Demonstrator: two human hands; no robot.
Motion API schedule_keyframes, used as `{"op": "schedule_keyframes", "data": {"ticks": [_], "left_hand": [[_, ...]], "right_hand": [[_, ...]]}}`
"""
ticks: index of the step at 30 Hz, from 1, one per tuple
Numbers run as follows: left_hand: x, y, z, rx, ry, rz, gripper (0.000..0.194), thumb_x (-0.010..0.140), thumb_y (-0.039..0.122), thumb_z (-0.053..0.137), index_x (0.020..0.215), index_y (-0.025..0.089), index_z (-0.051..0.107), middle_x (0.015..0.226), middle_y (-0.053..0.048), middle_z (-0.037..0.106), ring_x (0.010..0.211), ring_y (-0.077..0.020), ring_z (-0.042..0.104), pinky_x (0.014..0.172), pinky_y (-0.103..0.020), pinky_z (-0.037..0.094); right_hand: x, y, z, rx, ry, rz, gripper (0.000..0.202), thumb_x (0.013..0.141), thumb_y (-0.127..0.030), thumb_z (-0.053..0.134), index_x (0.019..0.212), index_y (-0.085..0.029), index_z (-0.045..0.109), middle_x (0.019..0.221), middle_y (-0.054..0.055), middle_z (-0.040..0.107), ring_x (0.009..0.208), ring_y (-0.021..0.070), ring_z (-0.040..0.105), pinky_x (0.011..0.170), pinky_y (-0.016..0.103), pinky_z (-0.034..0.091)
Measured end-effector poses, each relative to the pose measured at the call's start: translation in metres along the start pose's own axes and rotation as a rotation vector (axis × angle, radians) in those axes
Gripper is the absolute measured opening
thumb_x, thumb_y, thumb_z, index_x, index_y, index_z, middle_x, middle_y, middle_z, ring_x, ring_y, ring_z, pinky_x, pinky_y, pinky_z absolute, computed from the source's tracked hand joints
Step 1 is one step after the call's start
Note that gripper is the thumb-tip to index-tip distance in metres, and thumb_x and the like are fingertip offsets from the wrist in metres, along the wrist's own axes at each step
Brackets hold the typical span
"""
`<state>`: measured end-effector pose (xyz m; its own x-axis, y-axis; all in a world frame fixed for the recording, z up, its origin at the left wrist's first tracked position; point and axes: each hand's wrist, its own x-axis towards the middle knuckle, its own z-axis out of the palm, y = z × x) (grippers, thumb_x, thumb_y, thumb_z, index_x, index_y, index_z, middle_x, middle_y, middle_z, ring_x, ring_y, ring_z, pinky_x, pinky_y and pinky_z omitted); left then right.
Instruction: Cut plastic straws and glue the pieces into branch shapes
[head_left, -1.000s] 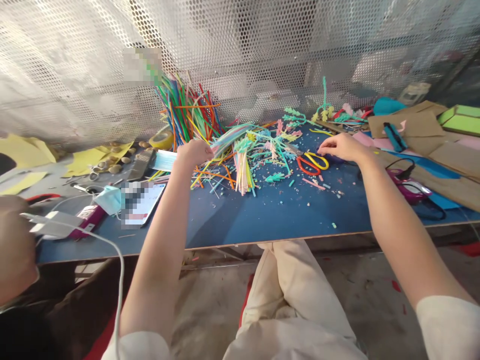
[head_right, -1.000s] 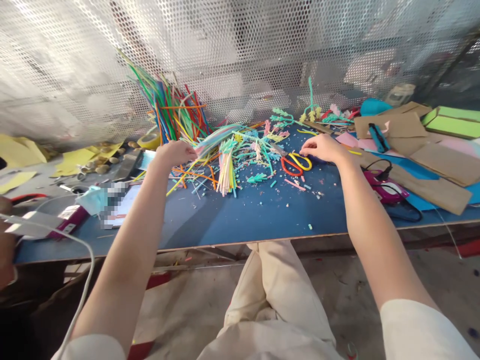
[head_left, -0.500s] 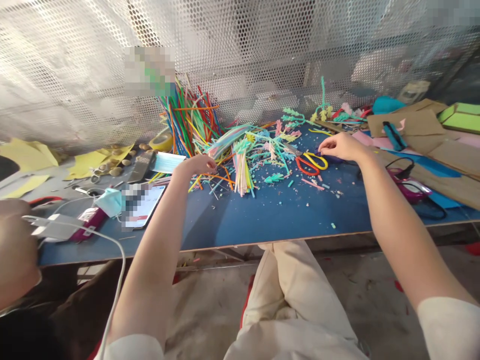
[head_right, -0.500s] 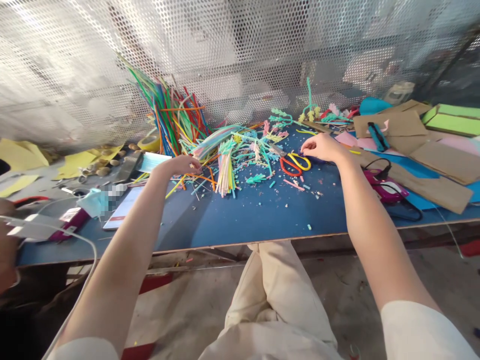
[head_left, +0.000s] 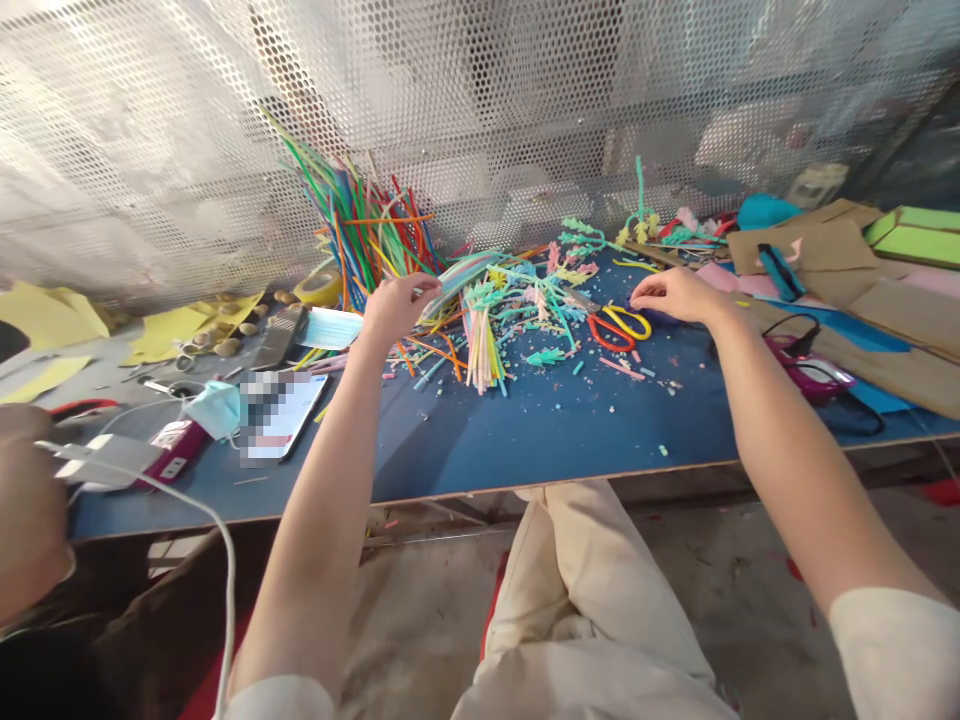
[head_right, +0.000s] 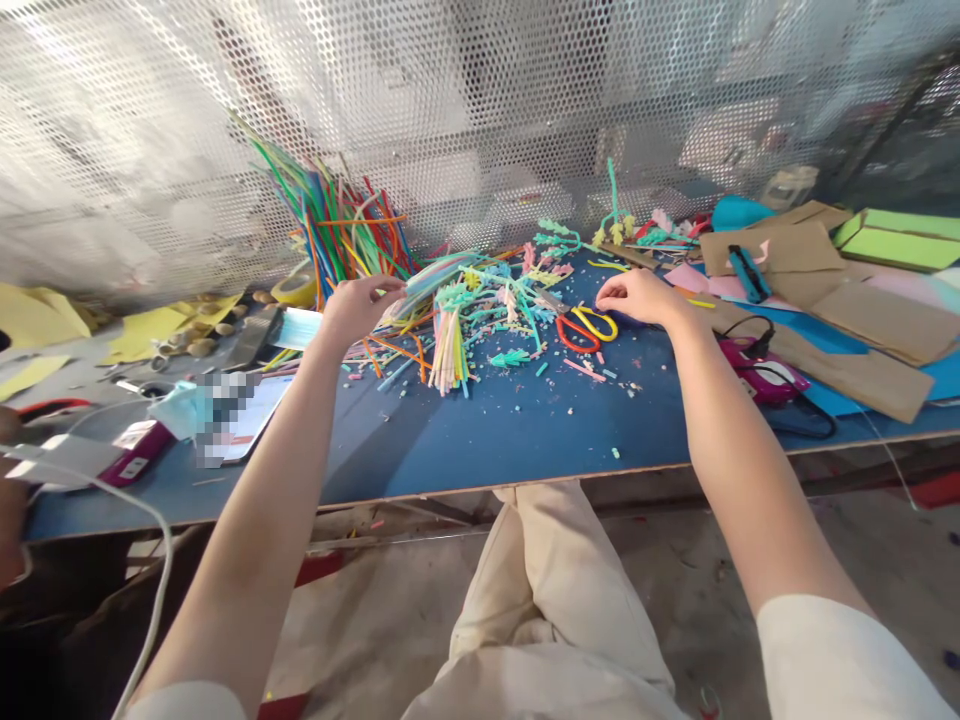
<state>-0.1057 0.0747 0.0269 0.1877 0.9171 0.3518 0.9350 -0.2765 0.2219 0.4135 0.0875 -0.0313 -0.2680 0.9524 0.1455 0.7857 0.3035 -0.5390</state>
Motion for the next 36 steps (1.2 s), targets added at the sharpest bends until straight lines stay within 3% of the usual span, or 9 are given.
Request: {"op": "schedule_keyframes", "data": {"ticks": [7,12,16,19,22,26,30,33,36], "left_hand": [[0.002,0.04,-0.008,-0.179,0.234,0.127,0.031,0.103,0.04,0.059,0.12,0.023,0.078,0.11,-0.005,0.082,0.091,-0.0166,0.07,0.087,-0.029,0.055],[0.005,0.069,-0.029,-0.267,0.418,0.22,0.024,0.104,0.041,0.062,0.117,0.026,0.074,0.112,-0.004,0.079,0.091,-0.0159,0.07,0.084,-0.029,0.058],[-0.005,0.099,-0.051,-0.25,0.604,0.325,0.024,0.103,0.05,0.068,0.11,0.028,0.073,0.109,-0.003,0.077,0.095,-0.0187,0.071,0.098,-0.038,0.06],[-0.022,0.122,-0.059,-0.223,0.694,0.395,0.034,0.106,0.059,0.06,0.111,0.028,0.071,0.109,-0.003,0.075,0.106,-0.0208,0.073,0.105,-0.044,0.06],[-0.039,0.141,-0.059,-0.219,0.589,0.505,0.035,0.109,0.057,0.055,0.115,0.028,0.073,0.112,-0.004,0.076,0.117,-0.0235,0.072,0.111,-0.048,0.058],[-0.051,0.16,-0.047,-0.24,0.245,0.685,0.028,0.112,0.043,0.05,0.126,0.039,0.074,0.126,-0.001,0.076,0.123,-0.0207,0.072,0.109,-0.041,0.06],[-0.051,0.165,-0.017,-0.185,0.048,0.712,0.034,0.113,0.035,0.046,0.132,0.042,0.074,0.133,0.0,0.076,0.128,-0.0206,0.071,0.109,-0.04,0.059],[-0.045,0.156,0.019,-0.102,0.026,0.666,0.037,0.113,0.031,0.045,0.135,0.043,0.073,0.137,-0.001,0.076,0.124,-0.0209,0.074,0.099,-0.036,0.061],[-0.038,0.142,0.052,-0.026,0.005,0.56,0.038,0.114,0.032,0.043,0.138,0.035,0.073,0.134,-0.006,0.078,0.115,-0.0212,0.077,0.094,-0.033,0.06]], "right_hand": [[-0.004,-0.007,-0.001,-0.054,0.02,-0.019,0.026,0.09,-0.046,0.065,0.094,-0.026,0.081,0.101,0.004,0.085,0.1,0.0299,0.077,0.091,0.039,0.057],[-0.005,-0.009,-0.002,-0.085,0.083,-0.026,0.033,0.095,-0.047,0.057,0.092,-0.024,0.08,0.097,0.006,0.084,0.095,0.0287,0.076,0.091,0.039,0.055],[-0.002,0.007,-0.002,-0.245,0.206,0.131,0.041,0.083,-0.043,0.064,0.116,-0.021,0.076,0.116,0.012,0.08,0.104,0.0326,0.074,0.092,0.043,0.055],[0.002,0.022,-0.002,-0.353,0.131,0.279,0.057,0.074,-0.051,0.074,0.122,-0.02,0.073,0.131,0.019,0.073,0.12,0.0394,0.069,0.098,0.049,0.055],[0.006,0.028,0.0,-0.374,-0.038,0.315,0.051,0.072,-0.051,0.075,0.114,-0.021,0.075,0.131,0.019,0.073,0.124,0.0407,0.068,0.098,0.049,0.055],[0.008,0.023,0.005,-0.31,-0.143,0.31,0.037,0.074,-0.045,0.071,0.104,-0.023,0.076,0.119,0.014,0.079,0.108,0.0353,0.074,0.085,0.042,0.057],[0.006,0.018,0.006,-0.33,0.0,0.369,0.049,0.072,-0.046,0.075,0.112,-0.018,0.074,0.109,0.02,0.081,0.1,0.0386,0.076,0.079,0.043,0.057],[0.002,0.012,0.006,-0.218,0.196,0.409,0.069,0.079,-0.055,0.073,0.132,-0.011,0.067,0.106,0.026,0.08,0.094,0.0408,0.078,0.084,0.049,0.057],[0.0,-0.007,0.01,-0.005,0.267,0.353,0.078,0.088,-0.063,0.066,0.146,-0.011,0.056,0.098,0.023,0.081,0.077,0.0371,0.078,0.081,0.052,0.059]]}}
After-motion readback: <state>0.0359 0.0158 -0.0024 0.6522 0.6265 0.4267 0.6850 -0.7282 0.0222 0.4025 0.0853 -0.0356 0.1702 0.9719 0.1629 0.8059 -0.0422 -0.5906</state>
